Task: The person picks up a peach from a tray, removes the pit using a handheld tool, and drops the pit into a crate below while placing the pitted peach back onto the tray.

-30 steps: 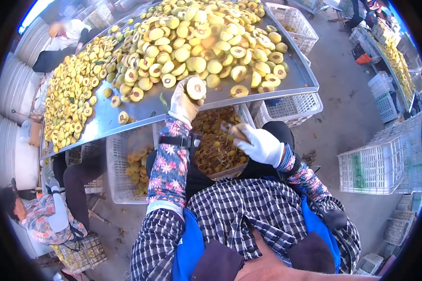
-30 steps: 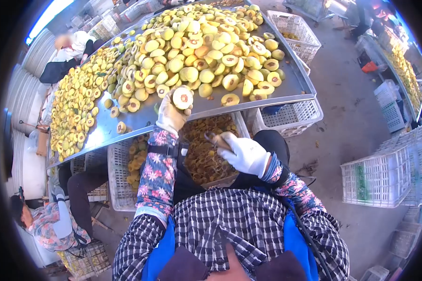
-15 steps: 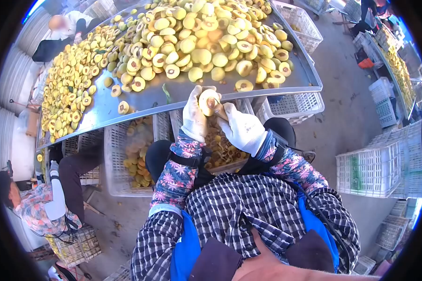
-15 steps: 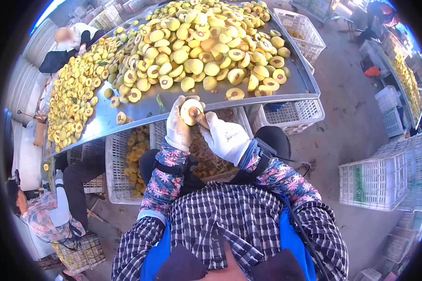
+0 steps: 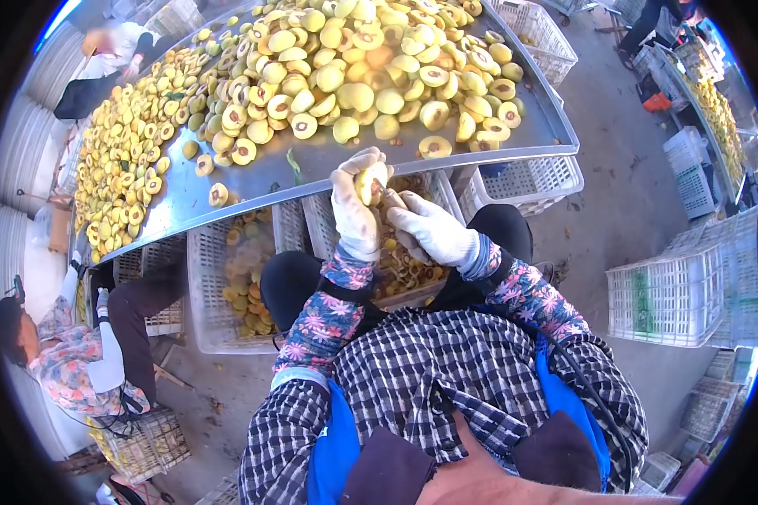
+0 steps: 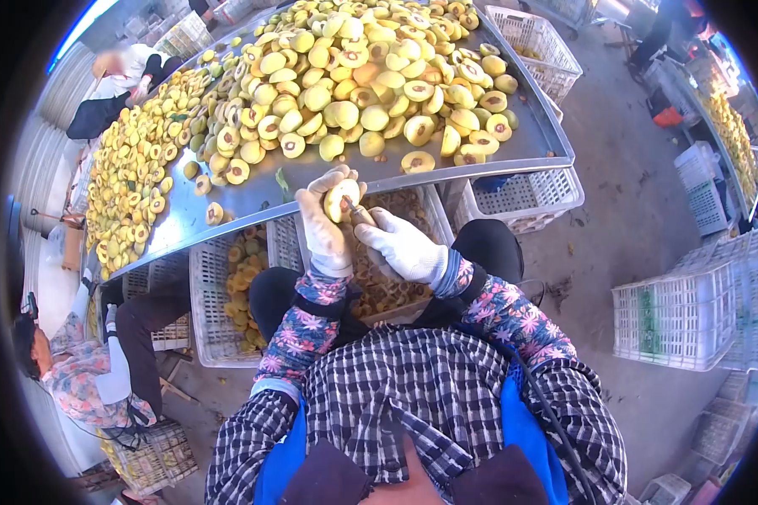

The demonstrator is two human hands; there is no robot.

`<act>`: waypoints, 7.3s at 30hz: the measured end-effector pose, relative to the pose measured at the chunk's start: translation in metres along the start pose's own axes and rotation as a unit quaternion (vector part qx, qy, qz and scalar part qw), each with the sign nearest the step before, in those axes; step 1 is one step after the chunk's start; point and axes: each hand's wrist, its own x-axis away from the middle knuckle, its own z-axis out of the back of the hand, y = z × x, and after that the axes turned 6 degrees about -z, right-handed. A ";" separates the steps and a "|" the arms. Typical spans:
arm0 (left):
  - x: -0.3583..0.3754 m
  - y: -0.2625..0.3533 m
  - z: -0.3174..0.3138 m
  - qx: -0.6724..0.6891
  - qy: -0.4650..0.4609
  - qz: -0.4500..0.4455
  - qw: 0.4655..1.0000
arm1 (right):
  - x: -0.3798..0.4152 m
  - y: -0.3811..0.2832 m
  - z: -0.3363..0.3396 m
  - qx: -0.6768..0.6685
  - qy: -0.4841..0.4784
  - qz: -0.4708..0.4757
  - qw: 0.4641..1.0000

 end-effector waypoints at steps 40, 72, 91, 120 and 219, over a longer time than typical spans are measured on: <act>-0.032 0.043 0.042 0.219 0.222 0.258 0.915 | 0.005 0.013 -0.013 0.612 0.117 0.221 0.750; -0.119 0.031 0.140 0.062 0.028 0.211 0.975 | 0.030 0.003 -0.004 0.530 0.094 0.162 0.827; -0.027 0.050 -0.015 0.191 0.091 0.164 0.964 | -0.008 -0.018 -0.025 0.505 0.297 0.381 0.715; -0.013 0.028 0.010 -0.003 -0.108 0.181 0.977 | 0.009 -0.002 0.007 0.104 -0.079 0.047 0.990; -0.038 0.033 0.010 0.299 0.004 0.256 0.919 | 0.014 -0.030 -0.005 0.414 0.236 0.302 0.826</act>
